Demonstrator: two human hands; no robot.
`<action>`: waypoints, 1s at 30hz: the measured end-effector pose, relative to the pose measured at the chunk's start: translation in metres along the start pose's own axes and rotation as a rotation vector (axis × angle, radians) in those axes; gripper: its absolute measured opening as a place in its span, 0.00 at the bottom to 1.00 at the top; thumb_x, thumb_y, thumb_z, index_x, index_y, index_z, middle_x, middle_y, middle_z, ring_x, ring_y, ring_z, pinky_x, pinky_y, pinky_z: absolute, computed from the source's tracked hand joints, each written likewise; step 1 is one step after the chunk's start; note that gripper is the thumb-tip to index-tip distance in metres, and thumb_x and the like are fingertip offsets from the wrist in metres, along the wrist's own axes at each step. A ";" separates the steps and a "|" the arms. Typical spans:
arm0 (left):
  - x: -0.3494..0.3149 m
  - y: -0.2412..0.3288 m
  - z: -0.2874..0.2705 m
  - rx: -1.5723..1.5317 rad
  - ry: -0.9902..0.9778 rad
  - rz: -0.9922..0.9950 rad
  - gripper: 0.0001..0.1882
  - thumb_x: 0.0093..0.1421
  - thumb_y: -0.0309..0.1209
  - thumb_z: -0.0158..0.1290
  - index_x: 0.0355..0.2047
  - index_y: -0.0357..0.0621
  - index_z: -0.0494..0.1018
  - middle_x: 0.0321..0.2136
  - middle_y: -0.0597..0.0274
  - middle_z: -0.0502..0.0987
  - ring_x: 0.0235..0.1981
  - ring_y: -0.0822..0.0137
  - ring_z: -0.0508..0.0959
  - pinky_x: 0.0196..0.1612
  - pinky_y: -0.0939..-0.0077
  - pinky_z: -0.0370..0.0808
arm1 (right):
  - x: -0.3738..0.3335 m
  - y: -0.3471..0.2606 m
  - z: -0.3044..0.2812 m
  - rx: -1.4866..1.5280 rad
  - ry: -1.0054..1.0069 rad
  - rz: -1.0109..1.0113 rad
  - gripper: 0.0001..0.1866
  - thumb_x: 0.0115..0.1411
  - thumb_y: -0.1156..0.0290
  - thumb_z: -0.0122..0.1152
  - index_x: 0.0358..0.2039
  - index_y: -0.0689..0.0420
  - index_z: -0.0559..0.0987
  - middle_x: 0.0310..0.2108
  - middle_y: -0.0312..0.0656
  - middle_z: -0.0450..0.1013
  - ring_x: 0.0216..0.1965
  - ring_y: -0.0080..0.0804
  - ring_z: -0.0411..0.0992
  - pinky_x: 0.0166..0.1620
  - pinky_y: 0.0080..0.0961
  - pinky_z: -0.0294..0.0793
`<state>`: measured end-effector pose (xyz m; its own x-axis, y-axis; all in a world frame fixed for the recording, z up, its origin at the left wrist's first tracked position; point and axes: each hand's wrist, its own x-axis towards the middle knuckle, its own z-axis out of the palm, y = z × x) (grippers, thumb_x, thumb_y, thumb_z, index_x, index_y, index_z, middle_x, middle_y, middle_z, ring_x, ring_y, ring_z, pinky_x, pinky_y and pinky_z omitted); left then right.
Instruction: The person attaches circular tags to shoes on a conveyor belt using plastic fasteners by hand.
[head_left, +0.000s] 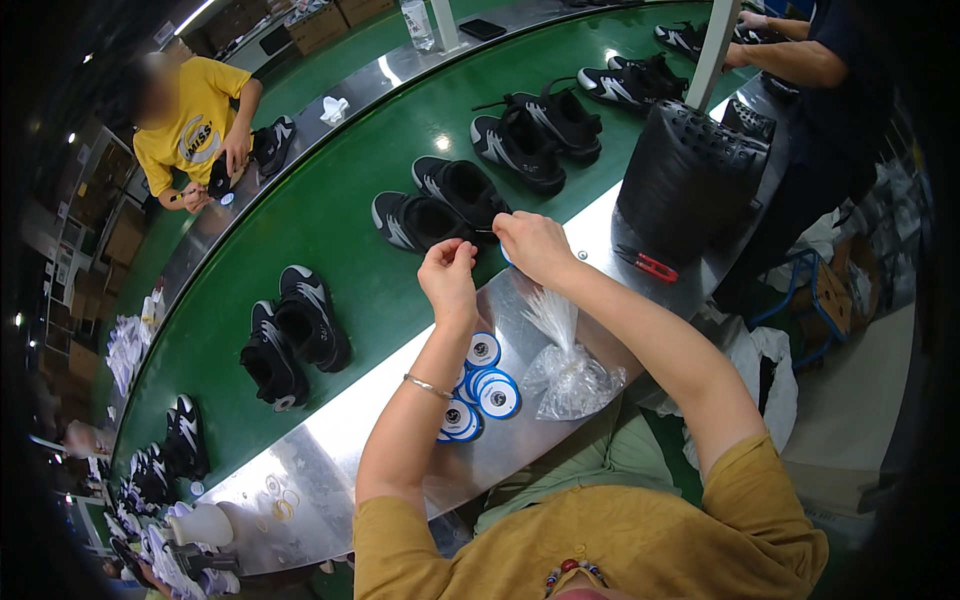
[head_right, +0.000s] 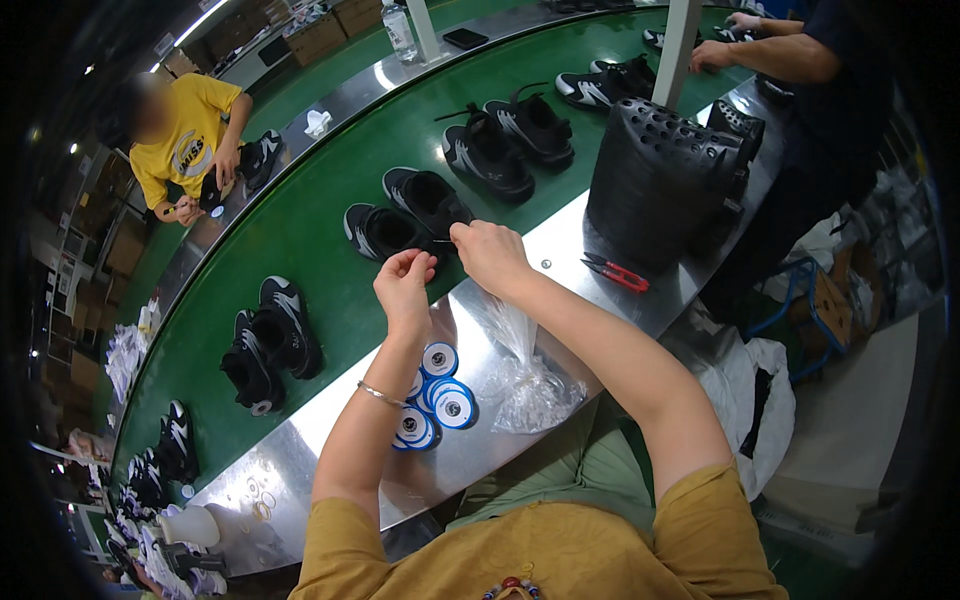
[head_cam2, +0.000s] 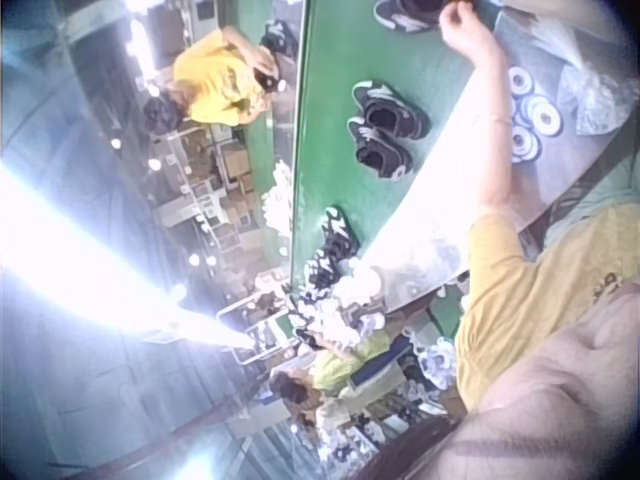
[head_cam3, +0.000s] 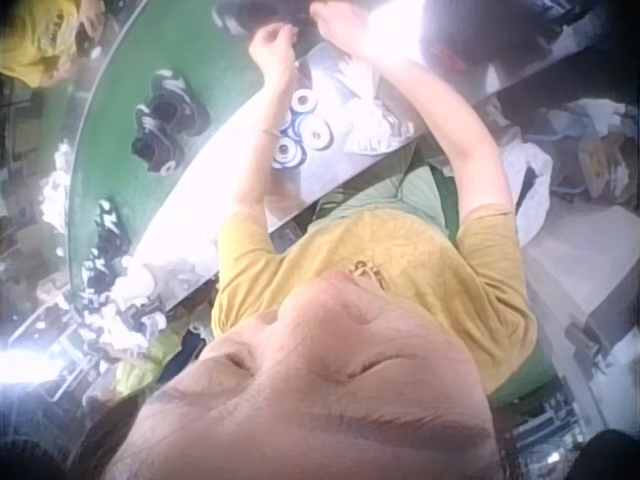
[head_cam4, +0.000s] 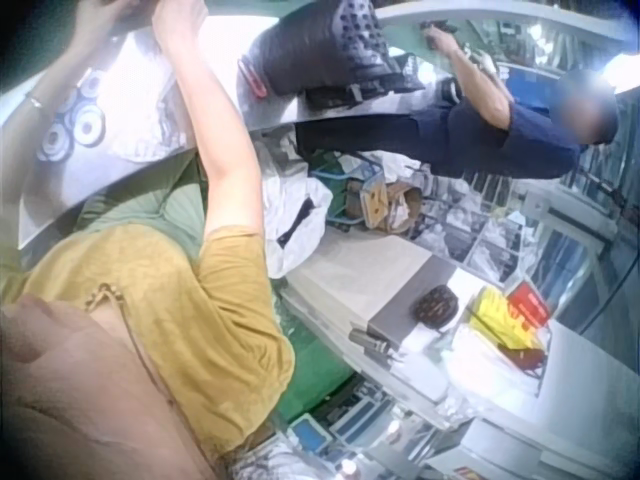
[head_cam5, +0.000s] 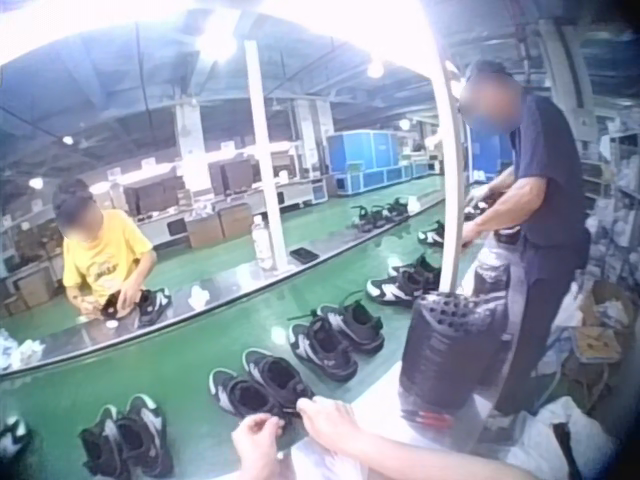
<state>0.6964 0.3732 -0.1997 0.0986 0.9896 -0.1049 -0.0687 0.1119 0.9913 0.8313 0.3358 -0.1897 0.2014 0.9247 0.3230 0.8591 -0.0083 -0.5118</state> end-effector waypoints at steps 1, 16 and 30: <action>-0.001 -0.002 0.003 -0.032 0.025 -0.002 0.08 0.55 0.21 0.54 0.35 0.30 0.71 0.29 0.58 0.76 0.29 0.71 0.78 0.31 0.84 0.74 | 0.000 0.000 0.000 0.004 -0.004 0.008 0.05 0.56 0.70 0.51 0.27 0.55 0.74 0.24 0.46 0.72 0.29 0.47 0.73 0.31 0.42 0.71; -0.010 0.004 -0.014 -0.139 0.039 -0.079 0.07 0.55 0.22 0.55 0.34 0.31 0.71 0.29 0.59 0.76 0.29 0.70 0.78 0.32 0.83 0.75 | 0.000 -0.012 -0.001 -0.144 0.025 -0.148 0.01 0.53 0.72 0.54 0.27 0.54 0.73 0.23 0.43 0.68 0.25 0.44 0.72 0.28 0.39 0.71; -0.018 0.012 -0.041 -0.281 0.024 -0.189 0.06 0.57 0.20 0.53 0.34 0.33 0.70 0.29 0.58 0.76 0.28 0.71 0.78 0.33 0.84 0.76 | -0.003 -0.032 0.011 -0.120 -0.053 -0.290 0.04 0.50 0.73 0.54 0.28 0.54 0.75 0.24 0.43 0.70 0.26 0.42 0.75 0.28 0.35 0.74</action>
<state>0.6528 0.3607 -0.1891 0.1125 0.9504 -0.2901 -0.3229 0.3111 0.8939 0.7982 0.3376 -0.1828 -0.0824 0.9136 0.3982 0.9271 0.2169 -0.3057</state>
